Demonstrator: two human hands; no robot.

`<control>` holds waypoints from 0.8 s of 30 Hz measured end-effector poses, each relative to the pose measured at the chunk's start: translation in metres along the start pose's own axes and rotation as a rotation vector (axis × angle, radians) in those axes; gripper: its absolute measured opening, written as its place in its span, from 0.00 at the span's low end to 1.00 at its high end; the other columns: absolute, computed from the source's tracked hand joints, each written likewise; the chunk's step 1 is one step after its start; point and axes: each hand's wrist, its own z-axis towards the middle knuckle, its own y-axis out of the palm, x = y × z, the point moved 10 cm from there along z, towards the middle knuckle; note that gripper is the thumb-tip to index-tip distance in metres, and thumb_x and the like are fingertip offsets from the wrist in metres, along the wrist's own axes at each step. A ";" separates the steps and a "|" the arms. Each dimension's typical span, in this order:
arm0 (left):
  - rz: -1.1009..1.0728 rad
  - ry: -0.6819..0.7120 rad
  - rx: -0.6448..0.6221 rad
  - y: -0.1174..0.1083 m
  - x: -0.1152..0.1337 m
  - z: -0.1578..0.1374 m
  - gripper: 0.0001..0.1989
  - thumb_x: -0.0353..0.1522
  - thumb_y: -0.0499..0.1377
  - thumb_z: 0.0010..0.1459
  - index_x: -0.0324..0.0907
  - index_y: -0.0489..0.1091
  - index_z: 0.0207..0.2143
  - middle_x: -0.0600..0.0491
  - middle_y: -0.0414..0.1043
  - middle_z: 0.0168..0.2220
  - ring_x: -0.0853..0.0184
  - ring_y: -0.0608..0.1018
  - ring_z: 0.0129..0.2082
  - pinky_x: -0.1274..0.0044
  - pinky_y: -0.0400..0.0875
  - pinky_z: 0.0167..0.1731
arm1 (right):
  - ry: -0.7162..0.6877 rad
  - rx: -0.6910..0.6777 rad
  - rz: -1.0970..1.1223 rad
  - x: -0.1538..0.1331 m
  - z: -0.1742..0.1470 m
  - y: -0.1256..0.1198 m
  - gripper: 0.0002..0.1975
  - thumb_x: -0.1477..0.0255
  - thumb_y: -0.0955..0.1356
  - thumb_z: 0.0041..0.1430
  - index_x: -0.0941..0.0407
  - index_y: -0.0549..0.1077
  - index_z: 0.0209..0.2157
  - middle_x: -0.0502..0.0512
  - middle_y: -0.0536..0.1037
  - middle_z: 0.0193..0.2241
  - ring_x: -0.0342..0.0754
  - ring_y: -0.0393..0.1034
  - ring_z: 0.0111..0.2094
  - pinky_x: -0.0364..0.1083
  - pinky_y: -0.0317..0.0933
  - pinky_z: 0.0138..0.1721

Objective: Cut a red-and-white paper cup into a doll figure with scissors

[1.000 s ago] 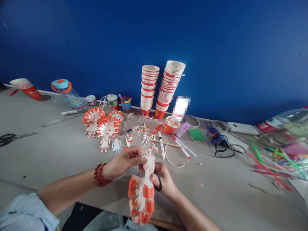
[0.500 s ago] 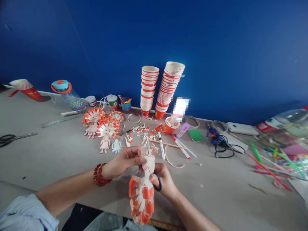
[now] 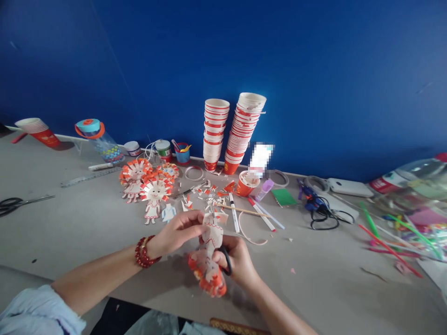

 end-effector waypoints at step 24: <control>0.428 0.088 0.043 -0.008 0.017 -0.004 0.12 0.32 0.51 0.59 0.40 0.62 0.23 0.59 0.56 0.21 0.73 0.60 0.23 0.80 0.54 0.23 | 0.155 -0.177 0.020 0.007 0.000 0.009 0.31 0.43 0.67 0.43 0.61 0.69 0.20 0.51 0.68 0.14 0.40 0.58 0.15 0.39 0.48 0.17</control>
